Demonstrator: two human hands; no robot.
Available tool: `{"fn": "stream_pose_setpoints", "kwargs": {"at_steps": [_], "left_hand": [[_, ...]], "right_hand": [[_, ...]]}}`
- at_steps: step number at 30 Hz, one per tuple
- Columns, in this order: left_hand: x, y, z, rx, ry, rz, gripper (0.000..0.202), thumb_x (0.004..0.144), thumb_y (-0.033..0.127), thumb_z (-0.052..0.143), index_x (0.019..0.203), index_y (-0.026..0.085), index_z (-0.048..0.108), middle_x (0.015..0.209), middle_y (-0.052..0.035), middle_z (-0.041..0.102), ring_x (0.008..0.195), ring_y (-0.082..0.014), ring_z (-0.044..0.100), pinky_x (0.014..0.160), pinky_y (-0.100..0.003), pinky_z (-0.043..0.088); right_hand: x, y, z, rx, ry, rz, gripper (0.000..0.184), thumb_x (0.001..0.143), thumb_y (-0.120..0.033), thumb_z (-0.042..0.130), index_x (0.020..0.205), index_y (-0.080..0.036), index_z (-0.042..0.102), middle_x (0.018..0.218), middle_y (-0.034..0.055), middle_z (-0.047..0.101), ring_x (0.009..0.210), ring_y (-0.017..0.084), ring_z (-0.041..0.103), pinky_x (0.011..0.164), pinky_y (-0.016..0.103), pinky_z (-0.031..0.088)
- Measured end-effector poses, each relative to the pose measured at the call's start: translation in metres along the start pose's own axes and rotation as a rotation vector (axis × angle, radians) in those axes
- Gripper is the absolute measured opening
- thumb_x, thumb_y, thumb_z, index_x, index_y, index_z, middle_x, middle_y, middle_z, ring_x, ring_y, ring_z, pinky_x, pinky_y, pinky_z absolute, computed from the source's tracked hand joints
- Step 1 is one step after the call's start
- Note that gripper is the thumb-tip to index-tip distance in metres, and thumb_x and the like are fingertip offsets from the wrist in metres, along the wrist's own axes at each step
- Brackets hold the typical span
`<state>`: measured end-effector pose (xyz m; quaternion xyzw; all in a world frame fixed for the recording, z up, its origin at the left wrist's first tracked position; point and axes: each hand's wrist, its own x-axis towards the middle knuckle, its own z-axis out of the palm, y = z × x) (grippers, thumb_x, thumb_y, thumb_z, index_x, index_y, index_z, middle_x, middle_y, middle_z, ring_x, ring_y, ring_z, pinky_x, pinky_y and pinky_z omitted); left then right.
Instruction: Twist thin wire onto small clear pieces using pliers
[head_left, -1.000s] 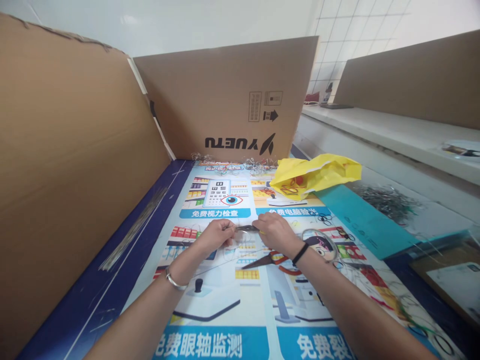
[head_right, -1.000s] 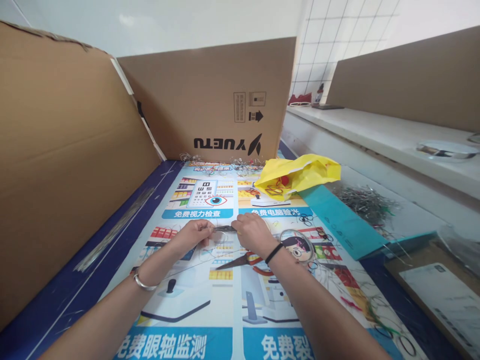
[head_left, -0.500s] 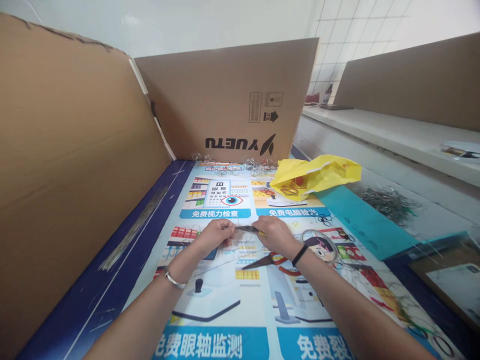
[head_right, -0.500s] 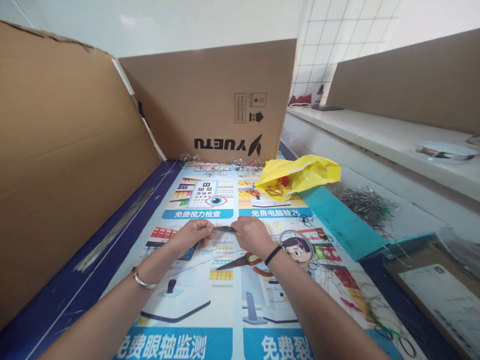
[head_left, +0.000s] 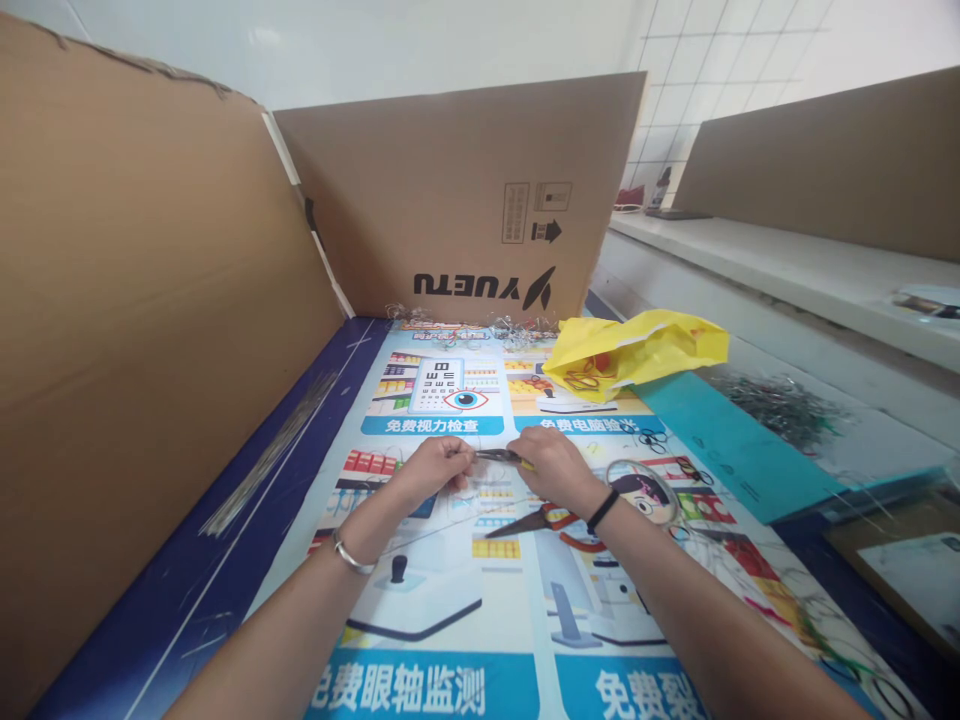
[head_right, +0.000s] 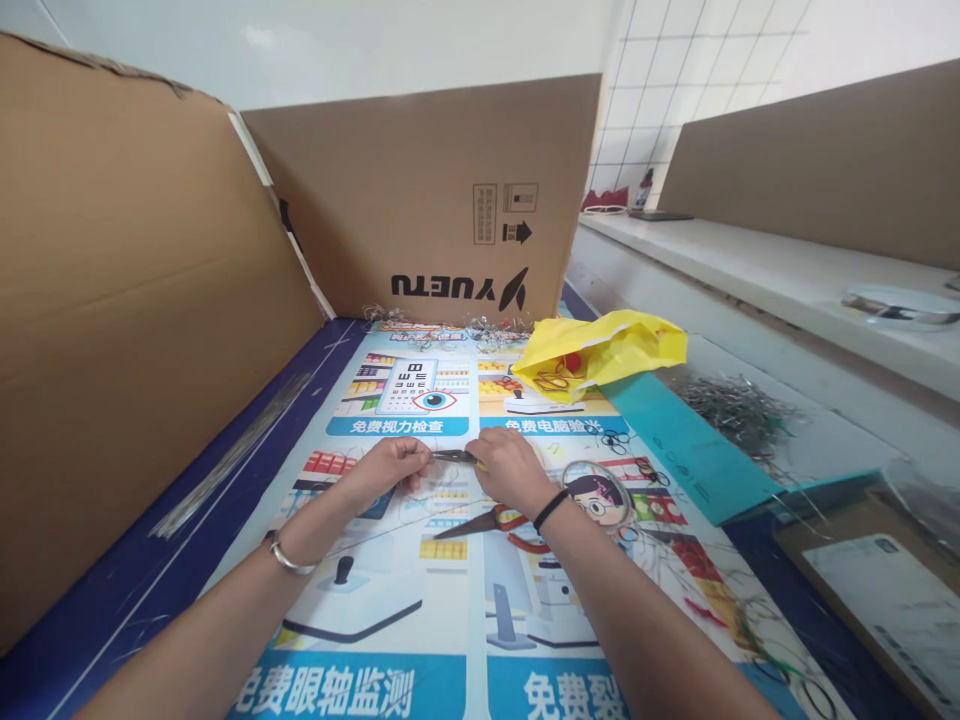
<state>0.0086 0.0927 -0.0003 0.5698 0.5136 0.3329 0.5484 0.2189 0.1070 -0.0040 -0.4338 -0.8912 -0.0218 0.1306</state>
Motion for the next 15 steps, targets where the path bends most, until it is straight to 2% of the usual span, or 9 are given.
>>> {"fn": "stream_pose_setpoints", "kwargs": {"at_steps": [4, 10, 15], "left_hand": [[0.001, -0.001, 0.005, 0.039, 0.084, -0.022, 0.011, 0.068, 0.026, 0.055, 0.066, 0.016, 0.052, 0.05, 0.0027, 0.055, 0.041, -0.0075, 0.05, 0.041, -0.018, 0.036], [0.002, -0.001, 0.012, -0.088, 0.223, 0.026, 0.01, 0.069, 0.025, 0.054, 0.067, 0.016, 0.051, 0.055, 0.0034, 0.054, 0.043, -0.0075, 0.049, 0.043, -0.02, 0.039], [-0.001, -0.002, 0.017, -0.138, 0.286, 0.086, 0.011, 0.07, 0.026, 0.052, 0.067, 0.017, 0.05, 0.057, 0.002, 0.056, 0.049, -0.0095, 0.052, 0.048, -0.021, 0.041]], "right_hand": [[0.0, -0.003, -0.006, -0.078, -0.022, 0.018, 0.02, 0.075, -0.012, 0.048, 0.087, -0.018, 0.062, 0.082, 0.0047, 0.057, 0.083, 0.017, 0.047, 0.074, 0.028, 0.028], [0.002, -0.015, -0.018, -0.128, 0.064, 0.195, 0.015, 0.079, -0.019, 0.047, 0.087, -0.02, 0.06, 0.083, 0.0047, 0.057, 0.08, 0.018, 0.048, 0.071, 0.029, 0.026], [0.001, -0.029, -0.017, -0.166, 0.049, 0.21, 0.014, 0.078, -0.017, 0.047, 0.085, -0.02, 0.059, 0.084, 0.0056, 0.057, 0.081, 0.019, 0.047, 0.07, 0.03, 0.025]]}}
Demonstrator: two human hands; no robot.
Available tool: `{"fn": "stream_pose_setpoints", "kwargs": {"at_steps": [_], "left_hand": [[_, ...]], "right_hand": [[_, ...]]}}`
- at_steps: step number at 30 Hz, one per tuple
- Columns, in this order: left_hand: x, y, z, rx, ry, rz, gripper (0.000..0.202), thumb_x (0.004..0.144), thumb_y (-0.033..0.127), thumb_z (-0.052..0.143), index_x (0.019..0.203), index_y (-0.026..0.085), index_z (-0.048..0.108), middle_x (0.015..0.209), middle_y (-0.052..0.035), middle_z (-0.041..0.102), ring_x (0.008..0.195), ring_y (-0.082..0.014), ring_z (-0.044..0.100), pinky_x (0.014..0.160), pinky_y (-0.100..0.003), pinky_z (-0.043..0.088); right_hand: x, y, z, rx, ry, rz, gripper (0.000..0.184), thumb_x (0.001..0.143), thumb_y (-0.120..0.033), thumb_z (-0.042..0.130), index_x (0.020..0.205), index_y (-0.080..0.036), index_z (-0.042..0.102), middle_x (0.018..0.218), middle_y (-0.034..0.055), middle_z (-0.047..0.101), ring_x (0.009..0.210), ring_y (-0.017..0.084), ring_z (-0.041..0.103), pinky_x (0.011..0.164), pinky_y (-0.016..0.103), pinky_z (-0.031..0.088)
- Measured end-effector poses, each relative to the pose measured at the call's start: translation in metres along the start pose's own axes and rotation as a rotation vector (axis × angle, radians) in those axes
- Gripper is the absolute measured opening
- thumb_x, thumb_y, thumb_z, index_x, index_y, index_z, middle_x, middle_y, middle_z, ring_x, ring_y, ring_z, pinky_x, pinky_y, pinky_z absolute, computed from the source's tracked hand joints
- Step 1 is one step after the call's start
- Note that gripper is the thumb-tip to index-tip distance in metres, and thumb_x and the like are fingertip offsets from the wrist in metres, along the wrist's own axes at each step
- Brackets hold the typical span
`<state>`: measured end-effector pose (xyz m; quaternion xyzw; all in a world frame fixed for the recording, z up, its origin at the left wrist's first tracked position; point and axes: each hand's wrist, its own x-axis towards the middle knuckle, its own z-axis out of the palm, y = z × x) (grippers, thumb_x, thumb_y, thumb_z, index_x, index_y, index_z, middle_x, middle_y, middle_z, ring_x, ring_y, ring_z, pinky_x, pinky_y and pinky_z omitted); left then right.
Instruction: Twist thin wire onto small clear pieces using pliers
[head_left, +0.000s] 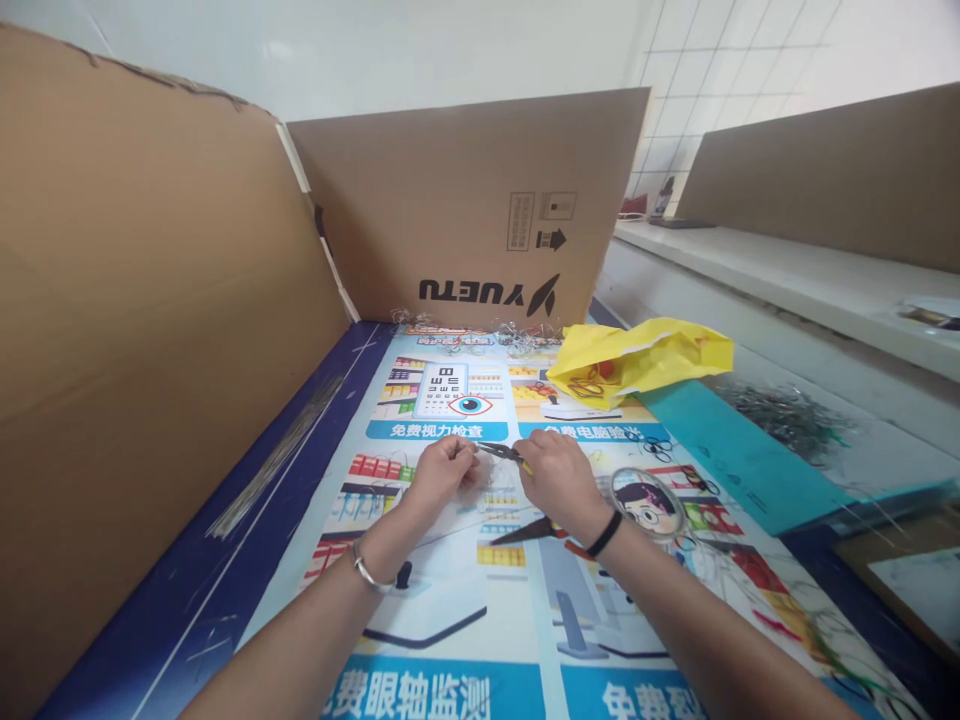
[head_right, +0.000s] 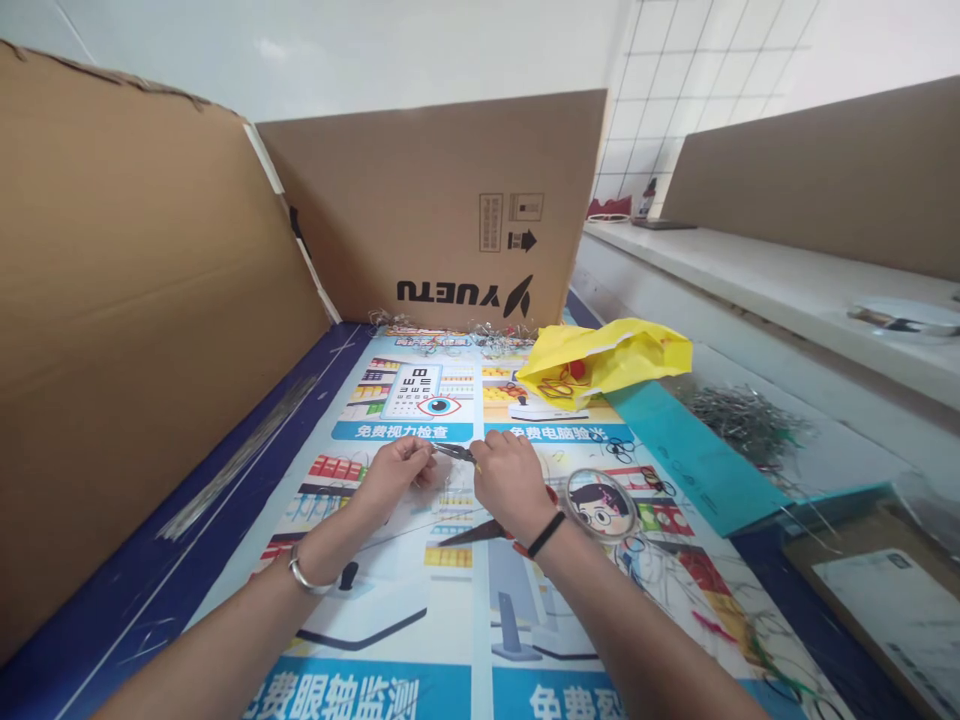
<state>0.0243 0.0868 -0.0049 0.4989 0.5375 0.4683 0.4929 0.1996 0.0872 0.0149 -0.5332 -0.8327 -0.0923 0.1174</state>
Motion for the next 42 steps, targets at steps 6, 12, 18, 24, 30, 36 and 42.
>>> {"fn": "stream_pose_setpoints", "kwargs": {"at_steps": [6, 12, 18, 24, 30, 36, 42], "left_hand": [[-0.002, -0.001, 0.005, -0.04, 0.039, 0.007, 0.009, 0.07, 0.025, 0.051, 0.067, 0.017, 0.05, 0.06, 0.0015, 0.057, 0.05, -0.0099, 0.052, 0.049, -0.021, 0.042], [-0.005, -0.001, 0.012, -0.062, 0.089, -0.016, 0.009, 0.069, 0.025, 0.052, 0.066, 0.017, 0.049, 0.058, 0.0014, 0.057, 0.051, -0.0102, 0.053, 0.05, -0.021, 0.042], [-0.007, 0.001, 0.014, -0.046, 0.127, -0.018, 0.013, 0.071, 0.028, 0.052, 0.065, 0.017, 0.049, 0.051, 0.0028, 0.055, 0.048, -0.0106, 0.051, 0.051, -0.023, 0.042], [-0.008, 0.002, 0.013, -0.038, 0.121, -0.022, 0.013, 0.071, 0.028, 0.052, 0.064, 0.018, 0.049, 0.049, 0.0032, 0.053, 0.047, -0.0101, 0.049, 0.05, -0.022, 0.04], [-0.007, 0.001, 0.012, -0.035, 0.094, -0.012, 0.012, 0.071, 0.027, 0.051, 0.063, 0.018, 0.048, 0.05, 0.0038, 0.052, 0.046, -0.0097, 0.048, 0.049, -0.022, 0.039], [-0.008, 0.0, 0.01, -0.005, 0.071, 0.014, 0.006, 0.069, 0.021, 0.048, 0.064, 0.018, 0.047, 0.052, 0.0042, 0.053, 0.046, -0.0087, 0.047, 0.048, -0.02, 0.037], [-0.008, 0.006, 0.007, 0.024, 0.025, 0.009, 0.007, 0.069, 0.021, 0.049, 0.064, 0.018, 0.048, 0.05, 0.0044, 0.051, 0.046, -0.0083, 0.046, 0.047, -0.019, 0.035]], "right_hand": [[-0.002, -0.007, 0.004, -0.025, -0.005, 0.016, 0.013, 0.077, -0.015, 0.048, 0.084, -0.019, 0.059, 0.084, 0.0072, 0.057, 0.081, 0.019, 0.047, 0.069, 0.031, 0.025], [-0.002, -0.009, 0.006, -0.036, -0.014, 0.03, 0.013, 0.079, -0.016, 0.047, 0.086, -0.019, 0.058, 0.086, 0.0084, 0.057, 0.082, 0.02, 0.047, 0.068, 0.032, 0.026], [-0.003, -0.011, 0.008, -0.062, 0.004, 0.007, 0.015, 0.08, -0.014, 0.045, 0.087, -0.017, 0.058, 0.085, 0.0095, 0.057, 0.079, 0.02, 0.047, 0.067, 0.032, 0.026], [-0.002, -0.01, 0.01, -0.056, -0.007, -0.004, 0.015, 0.079, -0.014, 0.045, 0.086, -0.018, 0.058, 0.084, 0.0084, 0.057, 0.078, 0.02, 0.049, 0.066, 0.031, 0.028], [-0.002, -0.009, 0.009, -0.011, -0.056, 0.028, 0.014, 0.077, -0.015, 0.046, 0.084, -0.019, 0.058, 0.082, 0.0063, 0.059, 0.074, 0.017, 0.052, 0.062, 0.028, 0.029], [-0.003, -0.008, 0.009, 0.017, -0.088, 0.058, 0.015, 0.076, -0.016, 0.047, 0.086, -0.021, 0.057, 0.083, 0.0039, 0.059, 0.071, 0.015, 0.054, 0.057, 0.026, 0.027], [-0.003, -0.005, 0.007, 0.013, -0.09, 0.055, 0.013, 0.08, -0.02, 0.045, 0.085, -0.021, 0.058, 0.081, 0.0032, 0.059, 0.071, 0.015, 0.054, 0.057, 0.026, 0.027]]}}
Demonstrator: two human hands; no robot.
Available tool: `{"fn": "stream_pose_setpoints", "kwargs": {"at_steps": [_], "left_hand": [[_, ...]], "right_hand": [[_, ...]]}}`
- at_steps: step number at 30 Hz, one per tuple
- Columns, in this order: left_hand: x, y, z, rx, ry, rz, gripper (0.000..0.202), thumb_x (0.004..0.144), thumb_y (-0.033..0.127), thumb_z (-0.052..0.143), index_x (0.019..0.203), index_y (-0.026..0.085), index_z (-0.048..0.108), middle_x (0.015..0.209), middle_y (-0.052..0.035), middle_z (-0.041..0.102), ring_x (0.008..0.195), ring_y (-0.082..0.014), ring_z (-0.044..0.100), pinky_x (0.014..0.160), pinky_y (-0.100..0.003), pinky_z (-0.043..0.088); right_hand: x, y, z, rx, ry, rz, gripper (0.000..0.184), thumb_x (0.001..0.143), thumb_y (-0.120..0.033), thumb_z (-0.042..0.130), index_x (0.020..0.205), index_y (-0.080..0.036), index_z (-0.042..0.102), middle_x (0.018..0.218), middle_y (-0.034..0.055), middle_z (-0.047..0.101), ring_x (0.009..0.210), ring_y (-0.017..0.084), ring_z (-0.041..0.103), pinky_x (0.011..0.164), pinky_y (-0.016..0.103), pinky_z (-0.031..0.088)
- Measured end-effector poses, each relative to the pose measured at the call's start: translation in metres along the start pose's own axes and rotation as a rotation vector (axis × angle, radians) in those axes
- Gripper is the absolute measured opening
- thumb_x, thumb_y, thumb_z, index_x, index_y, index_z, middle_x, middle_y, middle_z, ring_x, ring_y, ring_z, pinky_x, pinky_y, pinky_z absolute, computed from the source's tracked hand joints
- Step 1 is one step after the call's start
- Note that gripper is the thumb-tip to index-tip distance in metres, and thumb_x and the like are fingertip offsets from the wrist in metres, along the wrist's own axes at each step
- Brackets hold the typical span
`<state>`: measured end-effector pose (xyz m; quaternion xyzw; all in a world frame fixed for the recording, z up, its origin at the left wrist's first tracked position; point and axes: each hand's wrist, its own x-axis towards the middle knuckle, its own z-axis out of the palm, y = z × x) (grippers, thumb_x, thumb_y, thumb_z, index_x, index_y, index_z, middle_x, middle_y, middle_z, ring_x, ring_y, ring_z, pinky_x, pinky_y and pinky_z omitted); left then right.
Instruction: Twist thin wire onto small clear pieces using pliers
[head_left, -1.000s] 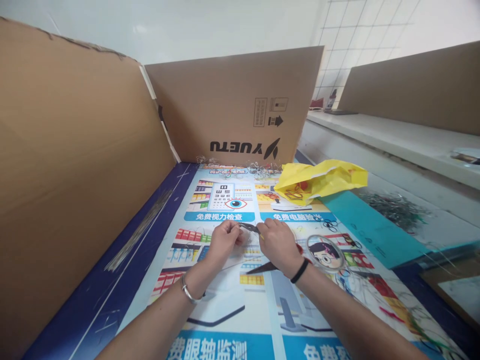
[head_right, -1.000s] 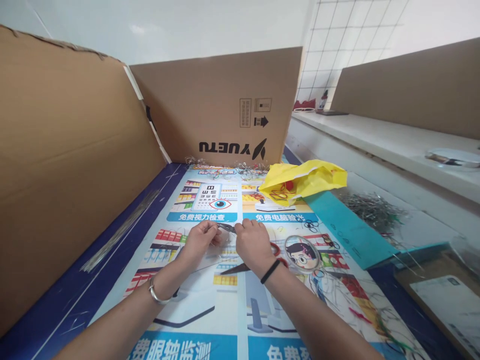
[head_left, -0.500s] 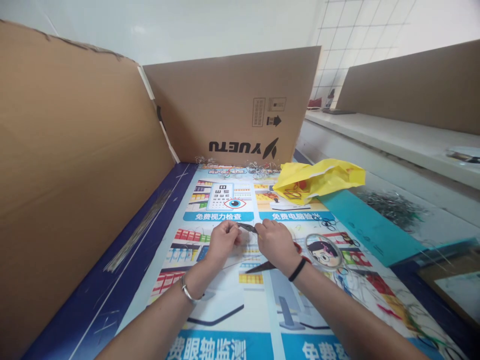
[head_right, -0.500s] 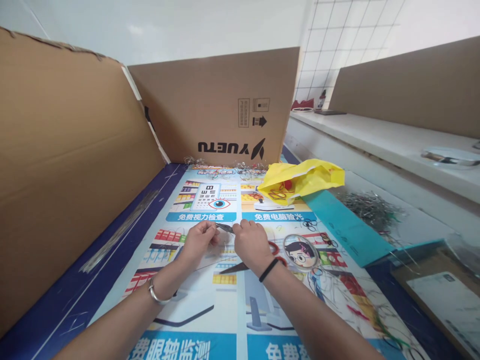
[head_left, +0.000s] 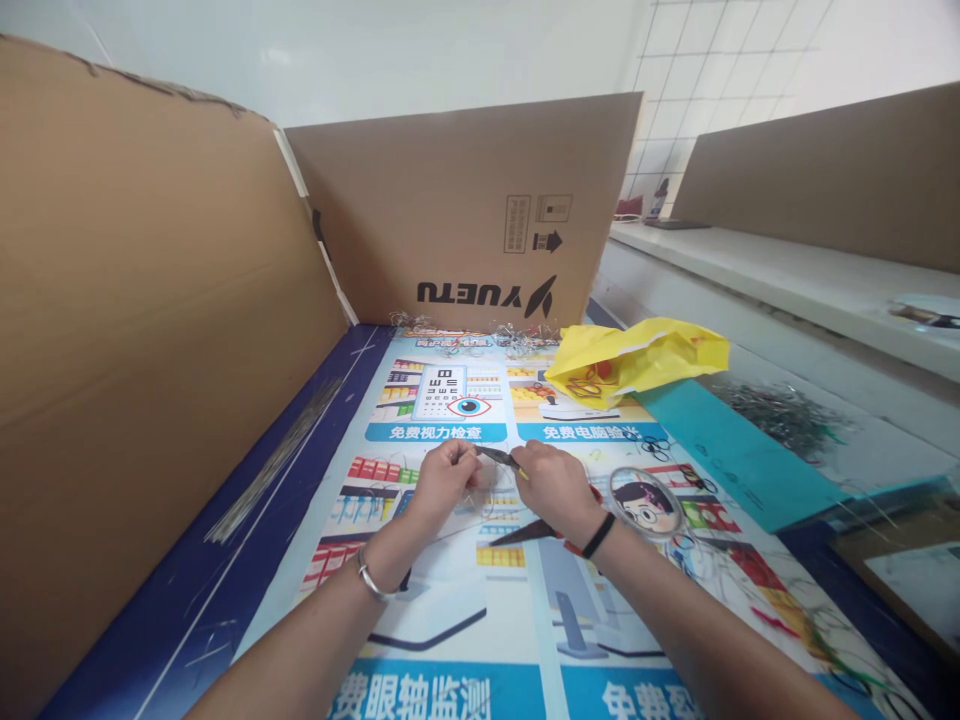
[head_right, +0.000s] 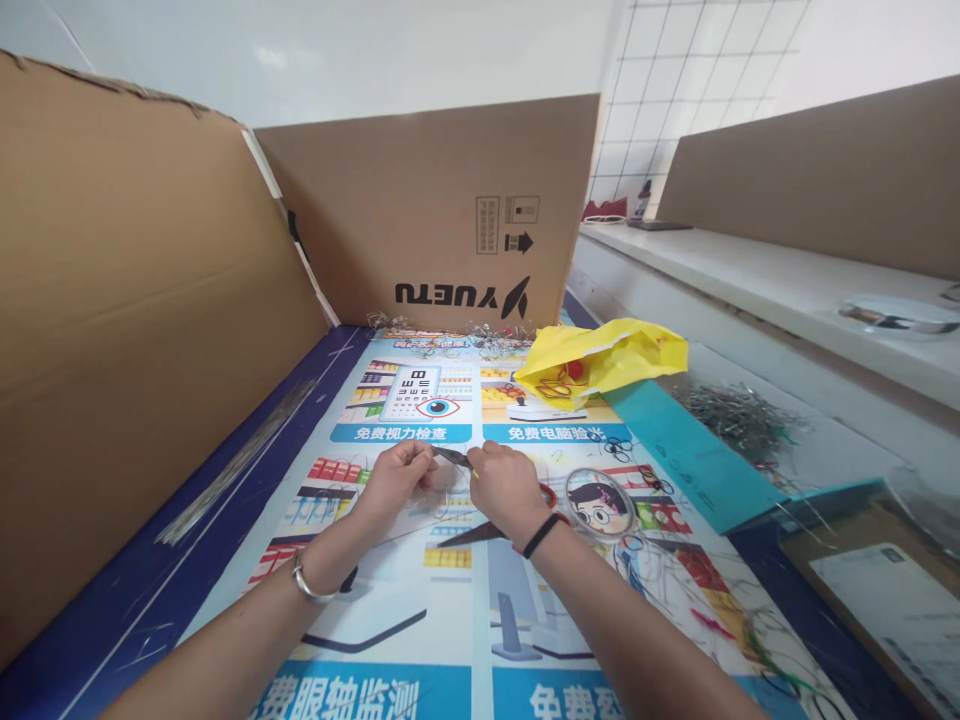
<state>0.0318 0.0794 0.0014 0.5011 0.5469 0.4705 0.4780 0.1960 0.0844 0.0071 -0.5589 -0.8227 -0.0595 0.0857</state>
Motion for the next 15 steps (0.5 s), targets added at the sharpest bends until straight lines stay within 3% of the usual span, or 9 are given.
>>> {"fn": "stream_pose_setpoints", "kwargs": {"at_steps": [9, 15], "left_hand": [[0.007, -0.001, -0.009, 0.061, -0.167, -0.043, 0.005, 0.069, 0.021, 0.051, 0.068, 0.016, 0.051, 0.057, 0.004, 0.054, 0.04, -0.0056, 0.045, 0.041, -0.018, 0.031], [0.008, 0.0, -0.011, 0.124, -0.236, -0.081, 0.009, 0.071, 0.023, 0.05, 0.065, 0.016, 0.05, 0.044, 0.0047, 0.05, 0.036, -0.0055, 0.04, 0.038, -0.017, 0.026]], "right_hand": [[0.008, 0.02, -0.013, 0.02, 0.014, -0.162, 0.011, 0.079, -0.02, 0.048, 0.078, -0.018, 0.059, 0.077, 0.0047, 0.057, 0.077, 0.017, 0.051, 0.068, 0.028, 0.029], [0.011, 0.029, -0.009, 0.115, -0.052, -0.219, 0.014, 0.08, -0.02, 0.046, 0.08, -0.018, 0.06, 0.078, 0.0034, 0.057, 0.078, 0.015, 0.051, 0.07, 0.024, 0.032]]}}
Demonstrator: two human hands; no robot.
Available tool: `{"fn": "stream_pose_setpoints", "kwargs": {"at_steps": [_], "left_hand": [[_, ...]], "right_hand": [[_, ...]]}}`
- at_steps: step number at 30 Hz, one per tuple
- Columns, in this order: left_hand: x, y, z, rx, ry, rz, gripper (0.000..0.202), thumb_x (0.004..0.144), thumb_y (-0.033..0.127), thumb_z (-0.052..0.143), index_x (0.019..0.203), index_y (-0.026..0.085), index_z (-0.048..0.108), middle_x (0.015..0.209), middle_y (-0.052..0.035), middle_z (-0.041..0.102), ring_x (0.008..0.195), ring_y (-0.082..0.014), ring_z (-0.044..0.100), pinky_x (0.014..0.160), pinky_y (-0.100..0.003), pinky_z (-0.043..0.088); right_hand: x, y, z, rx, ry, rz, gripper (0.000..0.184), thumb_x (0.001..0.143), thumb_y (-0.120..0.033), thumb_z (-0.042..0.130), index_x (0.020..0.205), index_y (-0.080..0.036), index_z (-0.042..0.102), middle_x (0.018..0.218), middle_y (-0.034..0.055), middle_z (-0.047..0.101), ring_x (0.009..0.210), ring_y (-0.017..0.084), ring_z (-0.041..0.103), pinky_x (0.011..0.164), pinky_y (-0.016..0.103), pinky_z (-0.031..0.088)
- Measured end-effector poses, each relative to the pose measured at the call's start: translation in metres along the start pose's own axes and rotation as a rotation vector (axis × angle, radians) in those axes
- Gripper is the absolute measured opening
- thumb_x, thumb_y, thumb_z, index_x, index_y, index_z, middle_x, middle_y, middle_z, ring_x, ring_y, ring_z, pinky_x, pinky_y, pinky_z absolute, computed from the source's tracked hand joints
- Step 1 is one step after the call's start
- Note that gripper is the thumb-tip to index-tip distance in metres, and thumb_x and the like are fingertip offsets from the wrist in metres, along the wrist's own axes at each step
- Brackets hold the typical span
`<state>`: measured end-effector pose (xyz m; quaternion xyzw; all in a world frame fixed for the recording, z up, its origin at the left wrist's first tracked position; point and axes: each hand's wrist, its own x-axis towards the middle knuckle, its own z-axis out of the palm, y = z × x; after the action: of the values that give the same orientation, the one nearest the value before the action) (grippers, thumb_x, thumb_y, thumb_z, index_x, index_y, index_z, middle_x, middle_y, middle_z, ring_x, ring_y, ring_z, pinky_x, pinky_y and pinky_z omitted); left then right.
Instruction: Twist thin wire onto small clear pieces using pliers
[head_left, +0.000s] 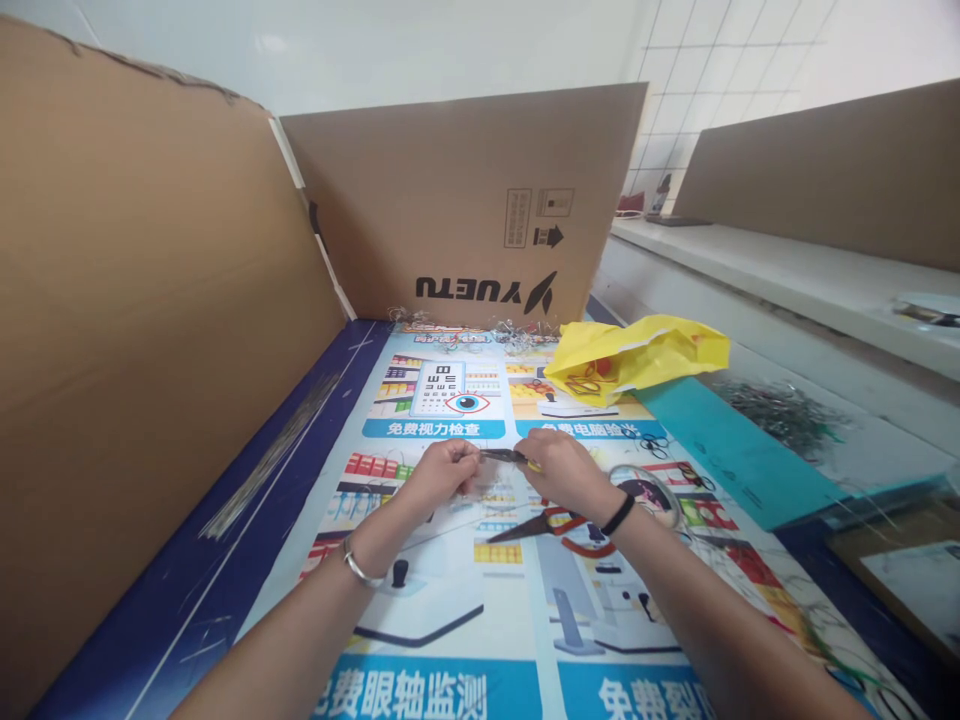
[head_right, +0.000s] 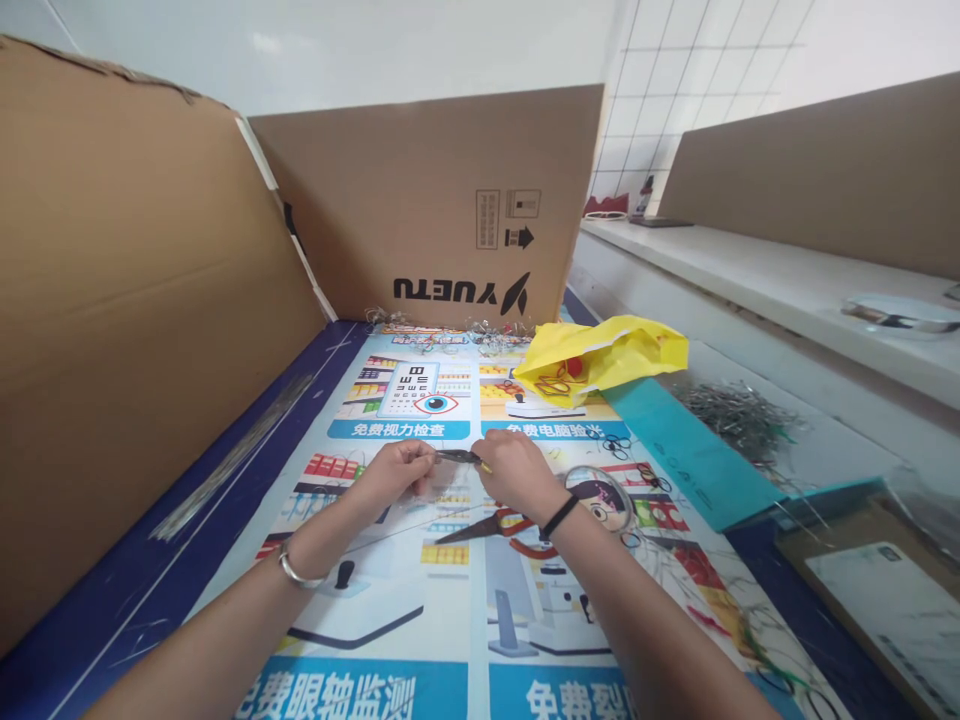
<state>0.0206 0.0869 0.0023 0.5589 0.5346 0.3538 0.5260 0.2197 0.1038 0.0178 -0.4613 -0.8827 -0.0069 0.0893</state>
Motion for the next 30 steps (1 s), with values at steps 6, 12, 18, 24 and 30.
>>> {"fn": "stream_pose_setpoints", "kwargs": {"at_steps": [6, 12, 18, 24, 30], "left_hand": [[0.003, -0.006, -0.004, -0.007, -0.031, -0.002, 0.01, 0.072, 0.024, 0.05, 0.065, 0.017, 0.051, 0.043, 0.0043, 0.05, 0.037, -0.0059, 0.041, 0.04, -0.017, 0.026], [0.004, -0.008, -0.009, -0.033, -0.126, 0.035, 0.012, 0.072, 0.027, 0.052, 0.066, 0.017, 0.049, 0.044, 0.0047, 0.05, 0.039, -0.0063, 0.043, 0.043, -0.018, 0.028], [0.003, -0.006, -0.012, -0.024, -0.17, 0.041, 0.016, 0.074, 0.031, 0.053, 0.068, 0.016, 0.051, 0.044, 0.0042, 0.051, 0.039, -0.0064, 0.042, 0.044, -0.018, 0.028], [0.004, -0.009, -0.013, -0.011, -0.172, 0.045, 0.014, 0.074, 0.028, 0.051, 0.067, 0.017, 0.05, 0.045, 0.0043, 0.051, 0.039, -0.006, 0.041, 0.045, -0.018, 0.03], [0.002, -0.007, -0.013, 0.007, -0.161, 0.04, 0.012, 0.074, 0.027, 0.051, 0.067, 0.017, 0.05, 0.044, 0.0042, 0.051, 0.039, -0.0061, 0.042, 0.044, -0.018, 0.029]], "right_hand": [[0.0, -0.001, 0.004, -0.009, -0.019, -0.02, 0.015, 0.077, -0.016, 0.047, 0.082, -0.018, 0.061, 0.079, 0.0043, 0.058, 0.08, 0.016, 0.051, 0.071, 0.025, 0.032], [0.0, 0.001, 0.004, -0.023, -0.033, -0.051, 0.016, 0.077, -0.016, 0.045, 0.081, -0.019, 0.061, 0.078, 0.003, 0.058, 0.076, 0.014, 0.051, 0.067, 0.024, 0.032], [-0.001, 0.001, 0.005, -0.028, -0.04, -0.048, 0.016, 0.076, -0.015, 0.045, 0.08, -0.019, 0.06, 0.078, 0.0022, 0.058, 0.075, 0.014, 0.052, 0.064, 0.023, 0.032], [-0.002, -0.002, 0.005, -0.027, -0.07, -0.026, 0.017, 0.074, -0.013, 0.045, 0.08, -0.019, 0.06, 0.081, 0.0033, 0.059, 0.078, 0.015, 0.053, 0.065, 0.023, 0.032], [-0.003, -0.003, 0.006, -0.01, -0.073, -0.016, 0.017, 0.077, -0.016, 0.044, 0.082, -0.019, 0.06, 0.084, 0.0035, 0.061, 0.079, 0.015, 0.054, 0.066, 0.023, 0.033]]}}
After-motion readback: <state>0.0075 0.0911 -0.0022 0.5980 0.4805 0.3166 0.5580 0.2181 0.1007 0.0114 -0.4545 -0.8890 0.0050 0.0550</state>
